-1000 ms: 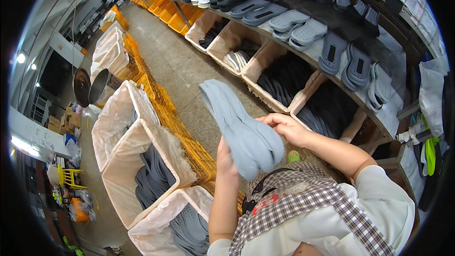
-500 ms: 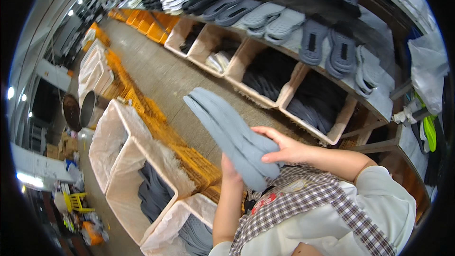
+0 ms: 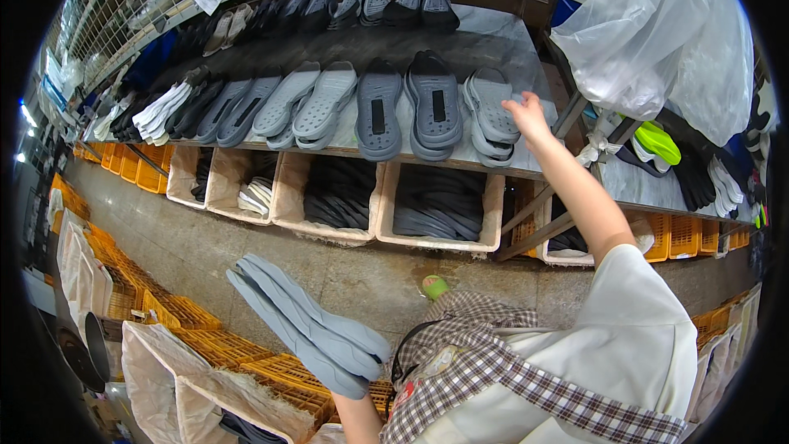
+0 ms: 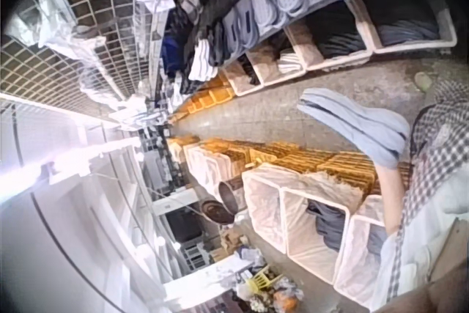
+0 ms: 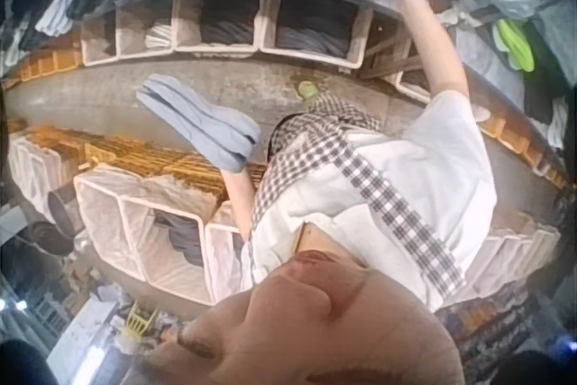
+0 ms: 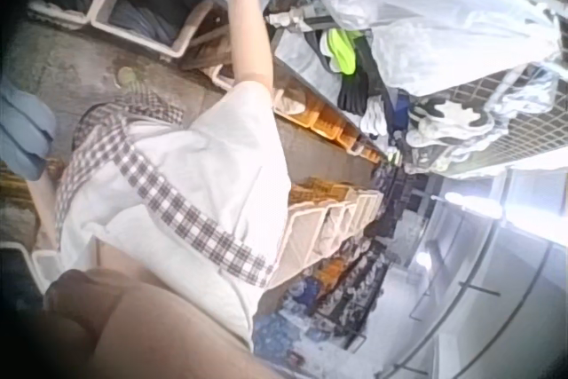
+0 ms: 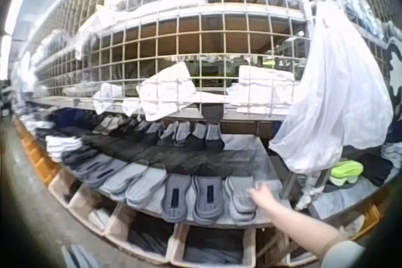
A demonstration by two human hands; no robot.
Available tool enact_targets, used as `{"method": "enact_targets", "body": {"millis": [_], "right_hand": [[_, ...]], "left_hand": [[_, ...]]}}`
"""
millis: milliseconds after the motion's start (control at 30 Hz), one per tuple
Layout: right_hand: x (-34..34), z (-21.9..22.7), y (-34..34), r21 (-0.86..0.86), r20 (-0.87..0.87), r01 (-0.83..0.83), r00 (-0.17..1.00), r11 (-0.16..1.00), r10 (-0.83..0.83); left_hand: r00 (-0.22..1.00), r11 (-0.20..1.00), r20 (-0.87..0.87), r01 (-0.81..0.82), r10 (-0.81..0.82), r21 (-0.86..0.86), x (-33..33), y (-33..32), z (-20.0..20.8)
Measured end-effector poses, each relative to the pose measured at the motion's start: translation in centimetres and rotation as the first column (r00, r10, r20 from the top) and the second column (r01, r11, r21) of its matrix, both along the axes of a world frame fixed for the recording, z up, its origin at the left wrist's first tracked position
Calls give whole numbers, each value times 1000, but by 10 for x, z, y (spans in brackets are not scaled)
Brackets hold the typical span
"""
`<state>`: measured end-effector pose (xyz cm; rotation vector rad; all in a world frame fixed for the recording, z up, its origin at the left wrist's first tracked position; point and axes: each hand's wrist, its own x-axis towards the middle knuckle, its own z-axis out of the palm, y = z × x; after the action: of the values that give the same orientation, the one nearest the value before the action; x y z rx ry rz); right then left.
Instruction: The person picks up pairs of slippers from a shelf, inspects them, and places them into yellow baskets. The person handles multiple pairs of slippers, including gray and black ones, and organizes them into different baskets.
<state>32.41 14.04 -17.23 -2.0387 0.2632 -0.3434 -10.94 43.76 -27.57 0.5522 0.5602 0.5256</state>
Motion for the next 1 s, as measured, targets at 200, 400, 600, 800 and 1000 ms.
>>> {"method": "enact_targets", "body": {"millis": [200,400,600,800,1000], "right_hand": [[51,-31,-45,414,-441,-319,749,853,494],[67,-7,-33,482,-583,-294,596,825,553],[61,2,-29,348,-701,-188,598,919,388],[65,-1,-32,397,-654,-230,608,888,450],[66,3,-24,438,-687,-159,575,885,443]], "left_hand": [[996,1000,84,3,-6,26,12,-3,4],[999,1000,42,-25,25,-8,17,-6,16],[996,980,-10,-93,93,-175,24,-15,45],[999,995,14,-37,39,-95,27,-15,50],[986,992,169,10,11,-124,26,-17,45]]}}
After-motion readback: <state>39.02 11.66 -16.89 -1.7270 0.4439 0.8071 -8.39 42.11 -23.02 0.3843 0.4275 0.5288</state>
